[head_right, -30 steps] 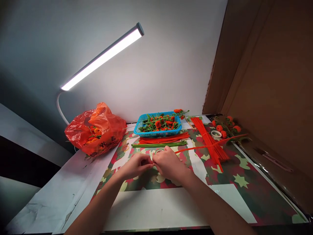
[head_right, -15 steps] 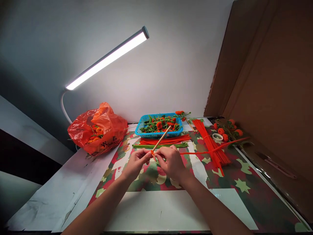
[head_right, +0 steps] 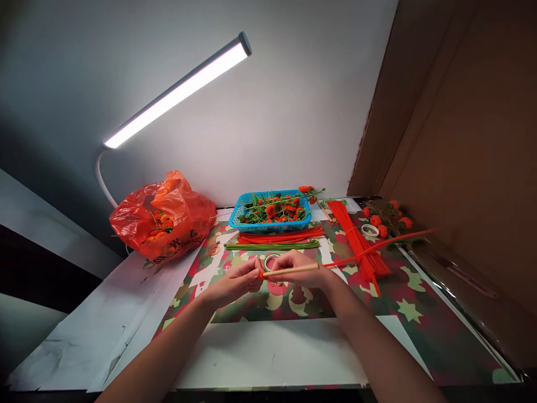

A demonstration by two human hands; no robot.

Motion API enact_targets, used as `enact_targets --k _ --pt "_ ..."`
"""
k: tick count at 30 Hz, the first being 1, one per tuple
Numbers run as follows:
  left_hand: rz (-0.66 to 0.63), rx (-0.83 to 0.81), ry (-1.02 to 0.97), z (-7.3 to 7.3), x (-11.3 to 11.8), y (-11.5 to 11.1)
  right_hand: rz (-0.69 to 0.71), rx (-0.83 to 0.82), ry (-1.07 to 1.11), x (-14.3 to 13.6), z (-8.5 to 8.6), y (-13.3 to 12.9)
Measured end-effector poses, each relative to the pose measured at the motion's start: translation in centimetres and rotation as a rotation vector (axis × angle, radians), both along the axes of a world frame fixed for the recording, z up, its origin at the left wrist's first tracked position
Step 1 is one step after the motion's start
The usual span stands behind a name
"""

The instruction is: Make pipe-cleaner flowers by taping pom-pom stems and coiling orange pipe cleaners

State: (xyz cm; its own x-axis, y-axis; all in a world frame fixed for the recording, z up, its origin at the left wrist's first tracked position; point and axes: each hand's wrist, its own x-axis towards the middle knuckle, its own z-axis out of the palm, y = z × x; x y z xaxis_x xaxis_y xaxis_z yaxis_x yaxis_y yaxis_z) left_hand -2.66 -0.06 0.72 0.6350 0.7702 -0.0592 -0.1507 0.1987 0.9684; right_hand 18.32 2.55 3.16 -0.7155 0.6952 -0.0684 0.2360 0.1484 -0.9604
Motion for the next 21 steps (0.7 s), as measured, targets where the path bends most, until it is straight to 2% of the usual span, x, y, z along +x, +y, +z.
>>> enact_targets --k 5,11,15,21 --pt "-0.077 0.212 0.244 0.2 -0.4 0.0 0.064 0.065 -0.078 -0.1 0.1 -0.2" --pt "-0.105 0.422 0.413 0.3 -0.6 0.4 -0.061 0.394 -0.227 -1.0 0.7 -1.6" --pt "0.000 0.556 0.615 0.4 -0.4 0.3 -0.187 0.657 -0.408 -1.9 0.2 -2.3" --pt "0.285 0.697 0.863 0.0 0.5 -0.5 -0.380 0.933 -0.486 -3.2 -1.5 -2.1"
